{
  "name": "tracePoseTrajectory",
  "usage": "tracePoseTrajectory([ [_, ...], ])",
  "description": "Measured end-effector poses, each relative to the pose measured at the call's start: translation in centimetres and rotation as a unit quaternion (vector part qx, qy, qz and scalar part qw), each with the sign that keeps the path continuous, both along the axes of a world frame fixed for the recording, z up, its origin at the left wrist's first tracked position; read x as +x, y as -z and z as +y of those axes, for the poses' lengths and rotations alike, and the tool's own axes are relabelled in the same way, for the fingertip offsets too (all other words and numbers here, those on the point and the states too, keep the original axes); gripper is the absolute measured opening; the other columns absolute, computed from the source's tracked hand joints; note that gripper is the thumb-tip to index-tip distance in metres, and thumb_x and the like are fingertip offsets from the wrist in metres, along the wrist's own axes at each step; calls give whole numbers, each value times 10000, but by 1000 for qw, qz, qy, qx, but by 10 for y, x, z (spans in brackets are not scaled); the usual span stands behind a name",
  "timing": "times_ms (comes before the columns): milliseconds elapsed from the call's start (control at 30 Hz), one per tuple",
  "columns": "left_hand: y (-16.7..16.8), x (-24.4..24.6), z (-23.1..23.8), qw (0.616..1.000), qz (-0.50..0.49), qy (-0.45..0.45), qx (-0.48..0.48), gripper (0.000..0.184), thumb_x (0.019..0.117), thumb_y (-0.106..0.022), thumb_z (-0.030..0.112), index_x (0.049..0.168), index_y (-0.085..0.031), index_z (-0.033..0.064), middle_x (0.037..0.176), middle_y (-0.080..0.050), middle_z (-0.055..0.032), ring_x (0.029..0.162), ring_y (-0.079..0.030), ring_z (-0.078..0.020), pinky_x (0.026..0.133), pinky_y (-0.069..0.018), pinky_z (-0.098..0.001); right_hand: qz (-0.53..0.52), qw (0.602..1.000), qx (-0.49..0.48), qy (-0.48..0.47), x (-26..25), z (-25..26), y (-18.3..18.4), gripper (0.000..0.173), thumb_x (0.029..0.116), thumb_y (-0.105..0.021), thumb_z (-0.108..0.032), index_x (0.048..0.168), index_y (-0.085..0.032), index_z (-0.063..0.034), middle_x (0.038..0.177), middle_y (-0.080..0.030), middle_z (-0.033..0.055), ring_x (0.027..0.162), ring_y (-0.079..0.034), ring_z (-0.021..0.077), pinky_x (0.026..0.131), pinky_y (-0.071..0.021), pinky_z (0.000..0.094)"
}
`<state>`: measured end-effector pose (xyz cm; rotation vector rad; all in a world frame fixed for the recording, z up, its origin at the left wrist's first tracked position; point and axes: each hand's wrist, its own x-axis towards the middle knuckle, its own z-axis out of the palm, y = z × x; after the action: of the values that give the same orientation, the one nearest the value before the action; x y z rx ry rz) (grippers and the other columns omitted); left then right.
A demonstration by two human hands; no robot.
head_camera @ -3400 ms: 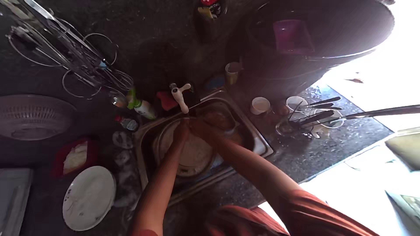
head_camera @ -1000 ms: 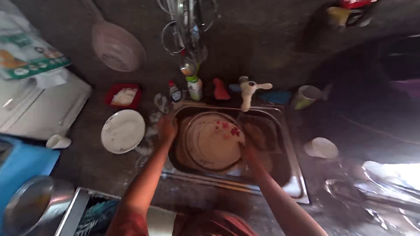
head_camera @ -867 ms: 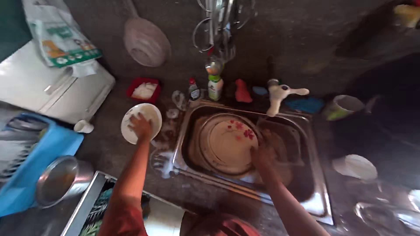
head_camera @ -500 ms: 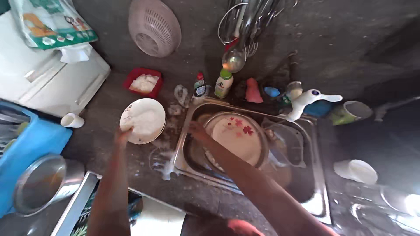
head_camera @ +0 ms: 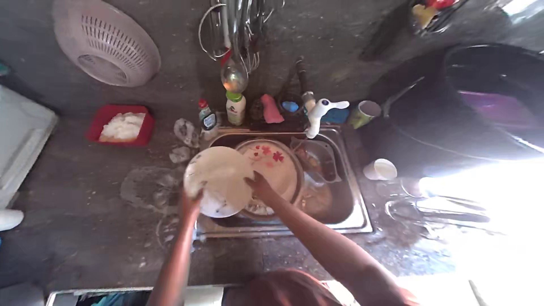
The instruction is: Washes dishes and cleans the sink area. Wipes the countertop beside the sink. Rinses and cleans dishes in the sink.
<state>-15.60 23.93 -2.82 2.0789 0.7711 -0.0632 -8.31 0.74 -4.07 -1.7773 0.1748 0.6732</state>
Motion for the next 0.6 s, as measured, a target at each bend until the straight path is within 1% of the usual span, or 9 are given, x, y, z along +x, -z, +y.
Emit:
tracePoseTrajectory([
  [67, 1, 23, -47, 997, 27, 73, -2, 802, 960, -728, 274, 1544, -309, -82, 1493, -469, -318, 1400, -480, -404, 1179, -370, -524, 5, 998, -35, 59, -5, -55, 4, 450, 1061, -559, -208, 1435, -482, 30, 1275, -624, 255, 1102, -659, 321, 928, -550, 483],
  [100, 6, 32, -70, 994, 36, 103, -3, 810, 962, -724, 300, 1548, -305, -72, 1492, -477, -309, 1396, -488, -398, 1174, -378, -524, 0, 995, -52, 80, -8, -80, 8, 448, 1059, -561, -208, 1430, -486, 32, 1272, -627, 253, 1105, -660, 321, 933, -550, 484],
  [167, 20, 51, -108, 987, 43, 155, -8, 831, 969, -713, 308, 1571, -273, -59, 1527, -446, -296, 1422, -460, -391, 1186, -365, -515, 13, 992, -72, 106, -12, -122, 11, 516, 1060, -561, -213, 1494, -418, 27, 1370, -581, 264, 1221, -615, 341, 1042, -498, 495],
  [267, 34, 72, -146, 977, 71, 199, -13, 795, 979, -703, 302, 1560, -289, -47, 1464, -506, -304, 1369, -517, -397, 1145, -410, -527, 32, 989, -89, 113, -16, -161, 18, 487, 1065, -545, -199, 1487, -425, 11, 1308, -606, 268, 1120, -656, 353, 948, -546, 507],
  [367, 40, 79, -156, 975, 73, 211, -14, 804, 973, -710, 306, 1559, -292, -51, 1490, -479, -301, 1397, -489, -381, 1167, -385, -511, 44, 989, -131, 60, -13, -178, 12, 485, 1049, -566, -227, 1432, -463, 52, 1257, -619, 277, 1081, -665, 360, 934, -550, 511],
  [433, 38, 78, -154, 975, 73, 209, -6, 834, 973, -709, 303, 1582, -253, -38, 1528, -443, -294, 1421, -462, -384, 1180, -372, -514, 41, 978, -202, -37, 1, -188, -3, 498, 1049, -572, -310, 1387, -516, 51, 1252, -627, 268, 1097, -657, 373, 962, -526, 532],
  [500, 34, 76, -149, 973, 94, 211, 20, 862, 989, -685, 340, 1603, -203, -24, 1544, -427, -296, 1412, -473, -404, 1167, -387, -534, -11, 962, -250, -108, 30, -198, -29, 458, 1045, -584, -276, 1396, -556, 16, 1330, -608, 267, 1204, -609, 401, 1049, -460, 571],
  [533, 30, 77, -147, 971, 109, 212, 34, 864, 1001, -664, 362, 1608, -188, -26, 1539, -429, -304, 1401, -484, -416, 1158, -392, -547, -56, 954, -275, -106, 51, -204, -43, 471, 1038, -591, -269, 1445, -541, -36, 1393, -582, 244, 1275, -573, 396, 1097, -428, 578],
  [600, 22, 80, -145, 965, 137, 213, 72, 845, 1005, -644, 400, 1603, -219, -19, 1513, -470, -289, 1379, -510, -407, 1141, -410, -553, -158, 921, -357, -16, 97, -220, -46, 454, 1007, -635, -293, 1384, -596, -42, 1358, -609, 241, 1235, -598, 413, 1058, -454, 604],
])
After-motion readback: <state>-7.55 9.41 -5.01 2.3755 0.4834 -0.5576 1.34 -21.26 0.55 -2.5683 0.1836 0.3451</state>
